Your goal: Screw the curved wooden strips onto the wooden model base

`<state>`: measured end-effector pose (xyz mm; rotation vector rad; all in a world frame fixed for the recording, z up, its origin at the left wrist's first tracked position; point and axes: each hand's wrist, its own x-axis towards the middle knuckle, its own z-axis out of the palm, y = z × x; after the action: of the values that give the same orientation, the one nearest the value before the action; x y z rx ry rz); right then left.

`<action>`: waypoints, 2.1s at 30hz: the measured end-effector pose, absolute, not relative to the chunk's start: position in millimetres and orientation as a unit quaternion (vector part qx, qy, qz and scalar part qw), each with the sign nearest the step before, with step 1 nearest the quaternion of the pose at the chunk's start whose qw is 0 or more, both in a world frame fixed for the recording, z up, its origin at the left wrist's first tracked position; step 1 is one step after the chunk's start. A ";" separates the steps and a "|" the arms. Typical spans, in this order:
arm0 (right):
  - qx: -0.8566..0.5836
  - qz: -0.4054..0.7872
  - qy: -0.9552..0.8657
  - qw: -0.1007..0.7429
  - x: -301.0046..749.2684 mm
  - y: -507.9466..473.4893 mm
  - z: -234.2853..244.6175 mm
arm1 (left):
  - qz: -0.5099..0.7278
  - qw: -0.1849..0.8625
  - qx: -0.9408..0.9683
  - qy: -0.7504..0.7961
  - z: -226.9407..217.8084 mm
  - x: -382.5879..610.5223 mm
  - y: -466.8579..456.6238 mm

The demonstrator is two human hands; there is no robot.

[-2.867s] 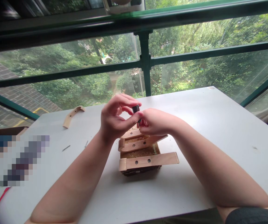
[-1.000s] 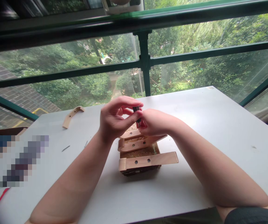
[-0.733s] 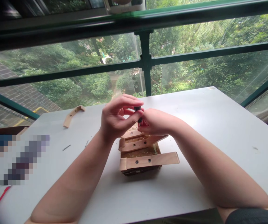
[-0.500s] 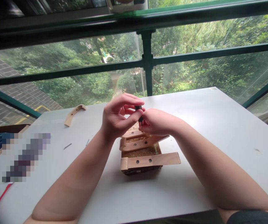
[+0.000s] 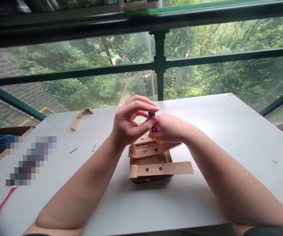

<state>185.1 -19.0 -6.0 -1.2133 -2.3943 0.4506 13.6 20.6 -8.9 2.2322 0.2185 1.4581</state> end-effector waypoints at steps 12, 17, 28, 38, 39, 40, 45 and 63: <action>-0.434 0.185 -0.857 0.207 186.8 -16.6 -9.3 | 0.534 0.239 0.805 0.099 -14.3 15.8 21.4; -0.430 0.182 -0.861 0.200 188.6 -15.3 -11.3 | 0.537 0.243 0.800 0.111 -12.2 15.2 20.2; -0.424 0.203 -0.867 0.164 191.7 -15.0 -9.8 | 0.534 0.277 0.790 0.119 -13.3 17.5 16.9; -0.430 0.223 -0.856 0.177 192.3 -18.1 -4.7 | 0.535 0.289 0.785 0.119 -15.5 16.3 18.6; -0.427 0.229 -0.856 0.179 192.9 -18.0 -5.0 | 0.533 0.289 0.786 0.120 -15.4 16.2 18.4; -0.423 0.236 -0.856 0.181 193.5 -17.8 -5.4 | 0.532 0.289 0.787 0.120 -15.3 16.2 18.1; -0.426 0.247 -0.852 0.180 194.0 -17.4 -6.0 | 0.531 0.289 0.788 0.119 -15.3 16.1 17.4; -0.401 0.177 -0.872 0.219 190.2 -14.9 -5.8 | 0.524 0.289 0.793 0.118 -14.4 14.3 18.8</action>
<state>190.2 -14.9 -5.8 -1.1099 -2.4116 0.4893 14.3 18.8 -14.4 2.1160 0.3142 1.3987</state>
